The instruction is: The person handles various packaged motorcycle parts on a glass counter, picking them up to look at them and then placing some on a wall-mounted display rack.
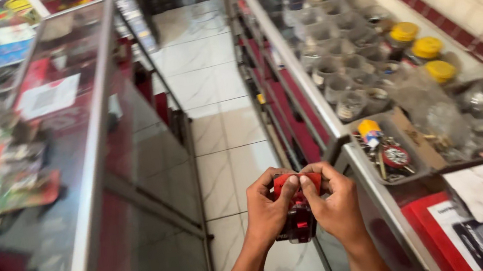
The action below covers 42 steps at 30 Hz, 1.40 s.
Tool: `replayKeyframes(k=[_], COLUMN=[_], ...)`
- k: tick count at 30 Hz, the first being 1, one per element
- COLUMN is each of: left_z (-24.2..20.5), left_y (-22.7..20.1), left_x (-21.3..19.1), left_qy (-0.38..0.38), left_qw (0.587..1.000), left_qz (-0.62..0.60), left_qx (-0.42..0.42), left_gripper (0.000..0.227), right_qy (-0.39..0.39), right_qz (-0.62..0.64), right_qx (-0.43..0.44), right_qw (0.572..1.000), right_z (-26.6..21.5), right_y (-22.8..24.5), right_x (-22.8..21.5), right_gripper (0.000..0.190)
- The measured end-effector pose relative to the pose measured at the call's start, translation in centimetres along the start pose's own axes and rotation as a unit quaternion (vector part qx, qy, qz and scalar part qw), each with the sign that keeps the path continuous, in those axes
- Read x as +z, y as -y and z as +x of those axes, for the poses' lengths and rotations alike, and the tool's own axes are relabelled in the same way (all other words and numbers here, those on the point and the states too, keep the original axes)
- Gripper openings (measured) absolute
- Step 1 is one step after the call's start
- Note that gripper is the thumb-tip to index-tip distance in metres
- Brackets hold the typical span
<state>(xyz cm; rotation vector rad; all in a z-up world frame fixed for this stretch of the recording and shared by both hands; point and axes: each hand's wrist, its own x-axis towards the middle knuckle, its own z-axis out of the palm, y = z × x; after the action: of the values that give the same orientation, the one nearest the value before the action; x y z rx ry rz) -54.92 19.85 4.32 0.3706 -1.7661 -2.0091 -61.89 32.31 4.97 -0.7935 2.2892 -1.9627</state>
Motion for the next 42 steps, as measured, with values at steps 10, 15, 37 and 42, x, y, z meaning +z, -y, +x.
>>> replayKeyframes(k=[10,15,37,42], left_z=[5.1,7.3,8.1,7.4], left_y=[2.4,2.3,-1.5,-3.5], left_x=[3.0,3.0,8.5,9.9], left_qy=[0.117,0.203,0.460,0.499], left_qw=[0.992,0.977,0.884,0.846], left_qz=[-0.036,-0.054,-0.024,-0.060], left_qx=[-0.019,-0.031,0.086,0.176], left_gripper=[0.015,0.014,0.010,0.007], right_qy=[-0.097,-0.158,-0.396,-0.404], right_qz=[0.004,0.060,-0.249,-0.350], right_qx=[0.066,0.090,0.070,0.030], right_qw=[0.993,0.981,0.881,0.845], right_z=[1.0,1.7,-3.2,-4.5], right_y=[-0.9,-1.2,5.3,8.7], right_x=[-2.6,-2.2,-3.8,-4.7], right_gripper=[0.009,0.009,0.012,0.011])
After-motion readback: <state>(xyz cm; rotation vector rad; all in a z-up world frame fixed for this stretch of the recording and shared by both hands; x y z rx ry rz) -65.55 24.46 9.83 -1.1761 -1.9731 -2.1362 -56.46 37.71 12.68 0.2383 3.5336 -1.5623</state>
